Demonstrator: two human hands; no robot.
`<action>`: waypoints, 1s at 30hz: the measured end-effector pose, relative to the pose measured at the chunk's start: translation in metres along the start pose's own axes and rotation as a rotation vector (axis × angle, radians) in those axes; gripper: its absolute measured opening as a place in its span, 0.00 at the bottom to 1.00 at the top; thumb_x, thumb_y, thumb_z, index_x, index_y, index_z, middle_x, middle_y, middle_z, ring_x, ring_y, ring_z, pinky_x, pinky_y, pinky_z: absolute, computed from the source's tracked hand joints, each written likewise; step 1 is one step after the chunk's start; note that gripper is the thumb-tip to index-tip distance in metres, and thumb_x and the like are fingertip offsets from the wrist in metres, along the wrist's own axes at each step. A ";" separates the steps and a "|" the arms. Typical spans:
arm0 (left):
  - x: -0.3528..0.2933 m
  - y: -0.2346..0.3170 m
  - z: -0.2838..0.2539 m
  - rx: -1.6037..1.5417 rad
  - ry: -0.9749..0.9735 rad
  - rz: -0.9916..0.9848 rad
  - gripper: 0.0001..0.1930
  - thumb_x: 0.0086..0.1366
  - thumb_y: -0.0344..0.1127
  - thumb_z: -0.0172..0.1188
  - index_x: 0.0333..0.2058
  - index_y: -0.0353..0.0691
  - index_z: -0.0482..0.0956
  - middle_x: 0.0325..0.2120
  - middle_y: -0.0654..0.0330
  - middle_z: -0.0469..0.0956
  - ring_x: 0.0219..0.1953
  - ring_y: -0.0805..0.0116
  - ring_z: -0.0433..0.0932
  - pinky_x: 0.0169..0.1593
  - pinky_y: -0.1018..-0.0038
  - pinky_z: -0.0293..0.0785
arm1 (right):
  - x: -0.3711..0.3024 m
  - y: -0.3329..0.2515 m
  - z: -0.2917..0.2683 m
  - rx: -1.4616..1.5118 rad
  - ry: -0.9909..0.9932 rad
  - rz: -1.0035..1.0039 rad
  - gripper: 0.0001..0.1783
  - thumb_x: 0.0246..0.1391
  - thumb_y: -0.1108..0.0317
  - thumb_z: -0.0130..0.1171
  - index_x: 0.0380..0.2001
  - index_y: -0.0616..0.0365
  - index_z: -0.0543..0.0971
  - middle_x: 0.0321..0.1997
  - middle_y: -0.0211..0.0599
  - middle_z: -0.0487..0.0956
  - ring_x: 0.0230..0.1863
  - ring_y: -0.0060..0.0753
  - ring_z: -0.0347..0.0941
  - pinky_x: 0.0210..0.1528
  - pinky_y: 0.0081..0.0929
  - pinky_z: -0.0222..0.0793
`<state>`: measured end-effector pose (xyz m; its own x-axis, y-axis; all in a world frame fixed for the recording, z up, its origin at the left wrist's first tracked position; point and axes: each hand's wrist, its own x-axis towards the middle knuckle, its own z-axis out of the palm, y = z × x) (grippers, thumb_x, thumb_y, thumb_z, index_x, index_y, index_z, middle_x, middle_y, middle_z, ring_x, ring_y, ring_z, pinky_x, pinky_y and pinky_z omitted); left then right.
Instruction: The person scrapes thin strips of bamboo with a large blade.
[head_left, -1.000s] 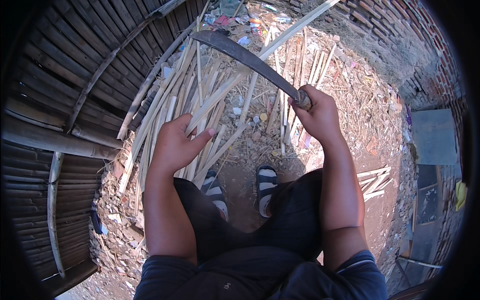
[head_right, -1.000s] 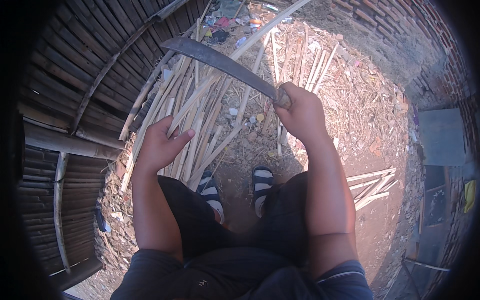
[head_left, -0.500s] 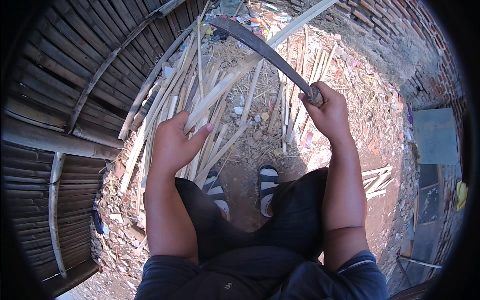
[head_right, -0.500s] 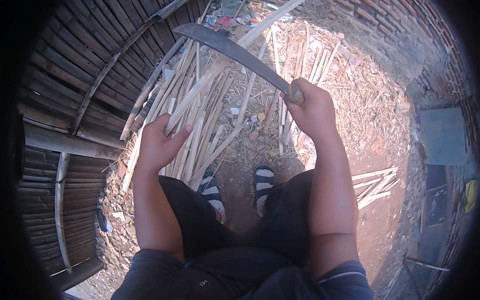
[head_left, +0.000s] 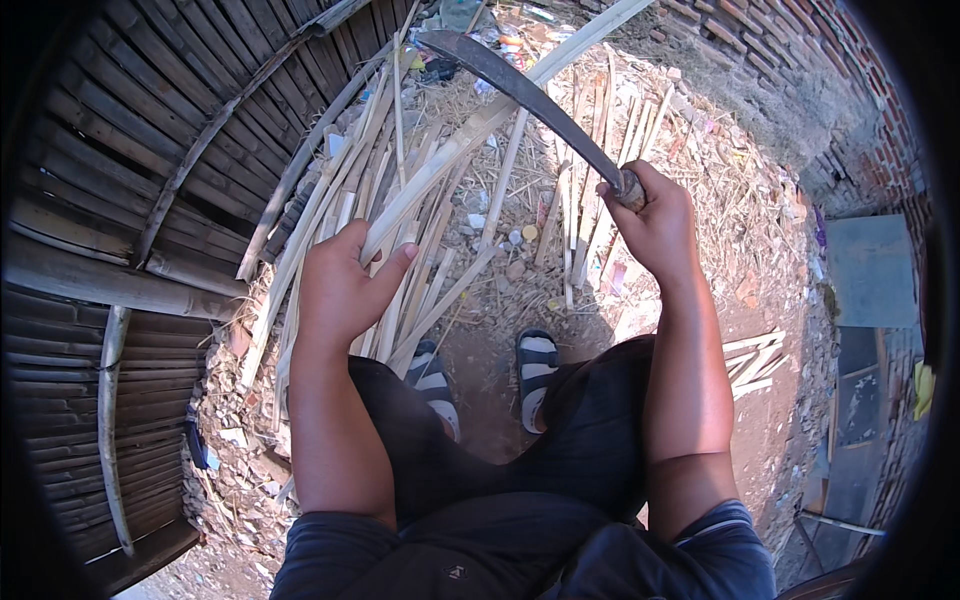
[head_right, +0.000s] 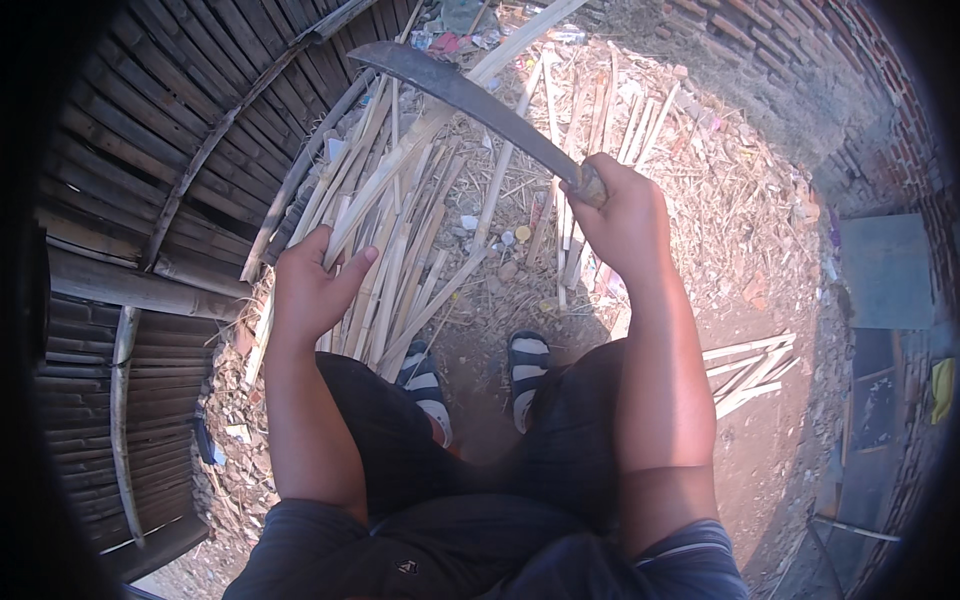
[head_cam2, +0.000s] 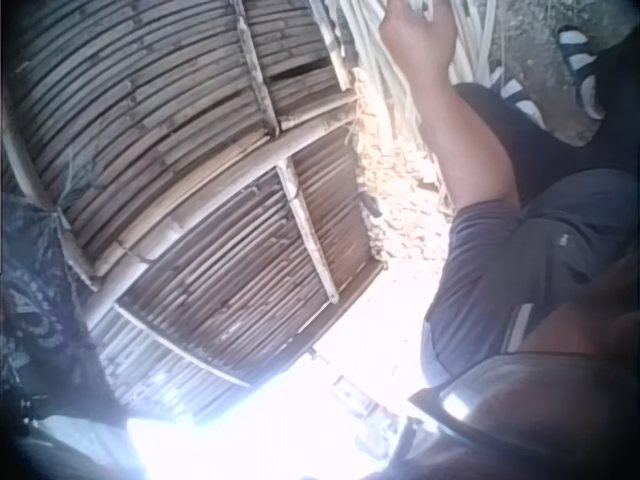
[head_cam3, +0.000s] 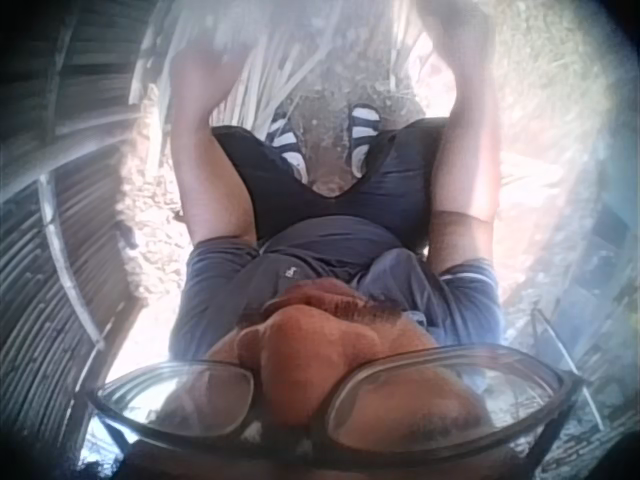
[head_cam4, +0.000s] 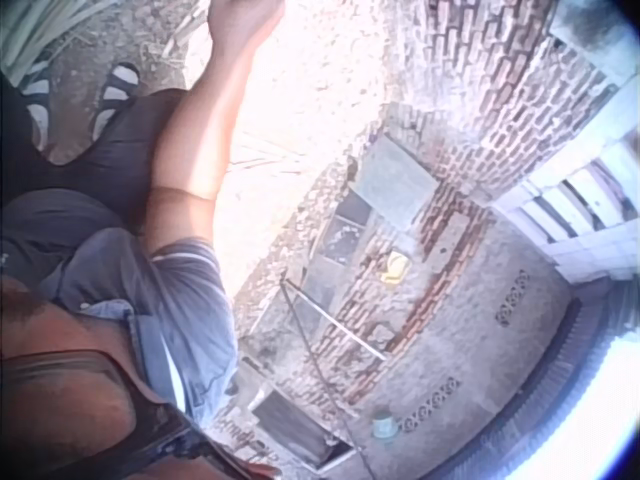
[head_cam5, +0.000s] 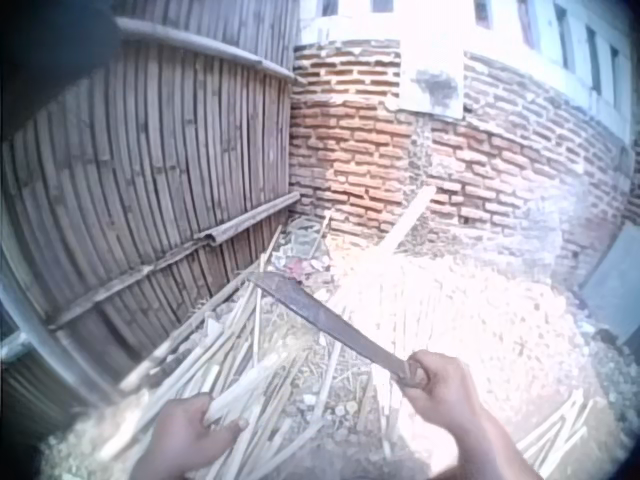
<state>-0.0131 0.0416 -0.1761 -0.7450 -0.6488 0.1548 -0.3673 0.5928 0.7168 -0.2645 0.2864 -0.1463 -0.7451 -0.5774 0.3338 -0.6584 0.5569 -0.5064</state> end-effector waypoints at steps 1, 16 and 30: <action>0.000 -0.001 0.000 0.006 0.001 0.000 0.21 0.62 0.49 0.75 0.32 0.33 0.81 0.19 0.52 0.79 0.18 0.58 0.77 0.27 0.63 0.72 | 0.001 -0.005 -0.006 0.019 -0.028 0.070 0.11 0.57 0.64 0.72 0.38 0.57 0.83 0.29 0.47 0.84 0.32 0.53 0.82 0.35 0.42 0.74; 0.001 -0.001 -0.003 0.054 0.038 0.014 0.23 0.62 0.50 0.75 0.31 0.32 0.80 0.20 0.48 0.80 0.20 0.53 0.79 0.28 0.61 0.73 | 0.001 0.002 -0.008 -0.017 0.039 0.029 0.11 0.57 0.64 0.72 0.38 0.56 0.83 0.28 0.49 0.84 0.31 0.54 0.82 0.35 0.43 0.75; -0.001 -0.004 -0.013 -0.047 -0.130 -0.059 0.21 0.61 0.47 0.77 0.31 0.33 0.82 0.17 0.59 0.76 0.20 0.71 0.72 0.28 0.68 0.70 | -0.005 -0.001 0.000 -0.055 0.022 -0.250 0.16 0.44 0.69 0.74 0.39 0.51 0.82 0.33 0.42 0.84 0.36 0.52 0.83 0.38 0.44 0.77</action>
<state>-0.0040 0.0338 -0.1704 -0.7896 -0.6131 0.0243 -0.3886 0.5304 0.7535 -0.2602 0.2885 -0.1469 -0.5602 -0.6886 0.4604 -0.8268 0.4306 -0.3620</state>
